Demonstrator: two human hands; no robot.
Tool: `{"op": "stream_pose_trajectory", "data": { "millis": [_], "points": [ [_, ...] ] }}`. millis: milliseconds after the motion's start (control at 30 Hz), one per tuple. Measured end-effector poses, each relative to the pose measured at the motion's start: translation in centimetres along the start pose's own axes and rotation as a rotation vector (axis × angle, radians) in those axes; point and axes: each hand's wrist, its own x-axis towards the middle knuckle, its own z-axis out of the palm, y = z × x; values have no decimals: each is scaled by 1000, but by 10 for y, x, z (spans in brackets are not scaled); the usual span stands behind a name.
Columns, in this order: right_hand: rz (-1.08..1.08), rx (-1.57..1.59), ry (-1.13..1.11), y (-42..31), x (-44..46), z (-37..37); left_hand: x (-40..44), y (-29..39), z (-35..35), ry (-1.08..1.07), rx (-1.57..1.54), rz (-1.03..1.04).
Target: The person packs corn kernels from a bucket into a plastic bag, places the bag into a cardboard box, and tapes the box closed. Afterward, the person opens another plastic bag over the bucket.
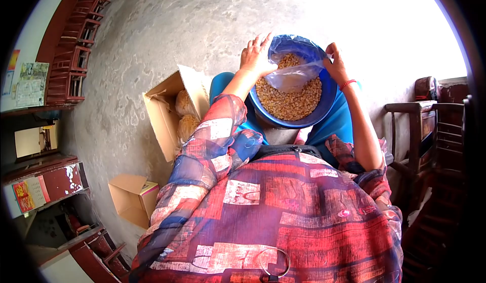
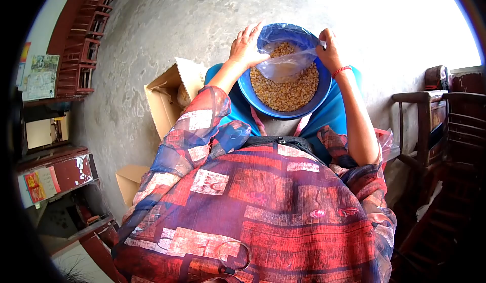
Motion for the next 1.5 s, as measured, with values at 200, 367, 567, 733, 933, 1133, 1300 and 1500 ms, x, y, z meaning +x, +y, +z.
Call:
{"op": "stream_pose_trajectory", "data": {
  "millis": [200, 367, 567, 733, 933, 1133, 1300, 1500],
  "points": [
    [379, 161, -218, -5, -9, -9, 0, -1, -1, -30, 10, -7],
    [53, 70, 18, -39, 12, -27, 0, 0, -3, -23, 7, -2],
    [145, 571, -200, -107, 22, 10, 1, -1, -3, -48, 1, 1],
    [185, 43, -565, -87, 14, 83, -2, 4, -9, -47, -28, -25],
    [118, -415, -768, -79, 12, 120, 1, -5, 4, -15, -16, 7],
    [75, -436, -829, -93, 20, 84, 1, 2, 8, 5, -10, 20],
    [-34, -464, -1041, -69, 35, 71, 1, 0, 8, 8, -4, 39],
    [-83, -193, -674, -48, 21, 83, 0, 0, 5, -9, 29, 18]
  ]
}}
